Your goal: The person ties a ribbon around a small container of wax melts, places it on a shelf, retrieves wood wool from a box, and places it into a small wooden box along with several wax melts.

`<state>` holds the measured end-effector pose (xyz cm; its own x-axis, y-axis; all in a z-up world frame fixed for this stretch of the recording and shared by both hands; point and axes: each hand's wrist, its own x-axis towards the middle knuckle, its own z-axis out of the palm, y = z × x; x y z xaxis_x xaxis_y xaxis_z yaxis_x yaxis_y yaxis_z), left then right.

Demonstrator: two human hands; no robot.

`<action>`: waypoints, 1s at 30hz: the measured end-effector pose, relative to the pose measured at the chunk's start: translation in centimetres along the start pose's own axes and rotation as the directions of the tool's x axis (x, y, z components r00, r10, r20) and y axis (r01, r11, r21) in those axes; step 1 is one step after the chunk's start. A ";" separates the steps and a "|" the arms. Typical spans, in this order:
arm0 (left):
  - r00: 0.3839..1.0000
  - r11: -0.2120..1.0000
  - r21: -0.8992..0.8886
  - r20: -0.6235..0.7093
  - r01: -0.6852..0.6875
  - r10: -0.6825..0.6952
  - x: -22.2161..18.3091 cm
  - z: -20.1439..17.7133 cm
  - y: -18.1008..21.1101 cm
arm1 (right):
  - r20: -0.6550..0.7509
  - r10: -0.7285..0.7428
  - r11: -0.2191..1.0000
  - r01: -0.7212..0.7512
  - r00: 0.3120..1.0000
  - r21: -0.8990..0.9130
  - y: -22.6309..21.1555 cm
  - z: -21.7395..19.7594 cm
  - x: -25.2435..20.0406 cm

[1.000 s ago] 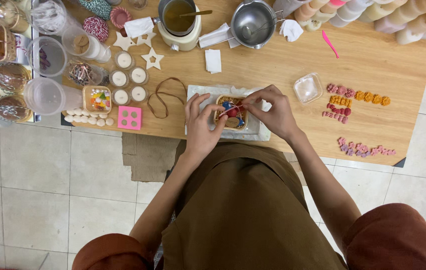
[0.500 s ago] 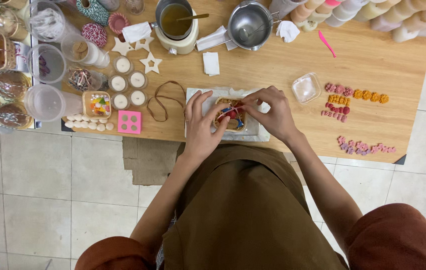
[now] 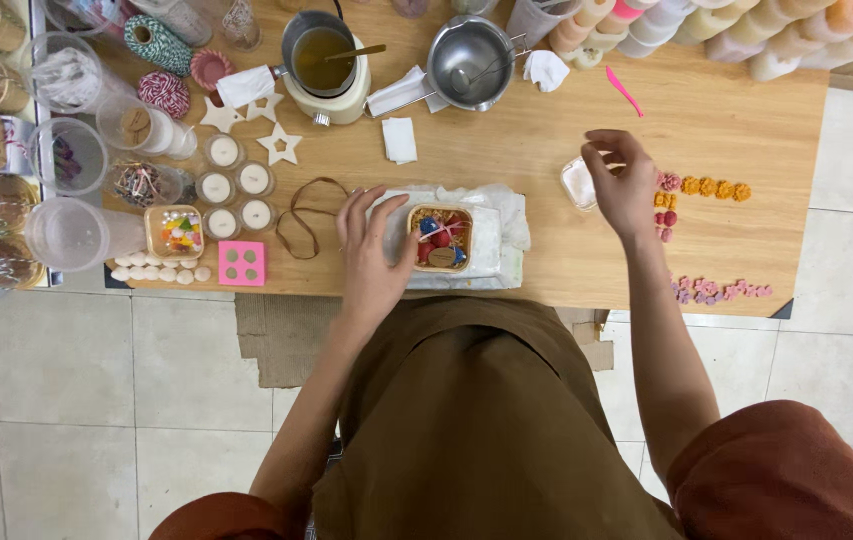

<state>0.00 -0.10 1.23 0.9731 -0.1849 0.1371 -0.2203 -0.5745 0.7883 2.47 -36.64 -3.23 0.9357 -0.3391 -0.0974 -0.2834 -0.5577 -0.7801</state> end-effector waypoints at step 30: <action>0.933 0.818 -0.485 -0.010 0.311 -0.360 -1.2 -1.0 1.3 | 0.397 -0.177 0.765 -0.128 0.901 0.631 -6.3 -0.2 -2.1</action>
<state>-1.43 0.15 2.69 0.9877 0.0420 -0.1503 0.1548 -0.1406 0.9779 2.20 -32.55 1.96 0.9763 0.0934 -0.1950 -0.2037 0.0949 -0.9744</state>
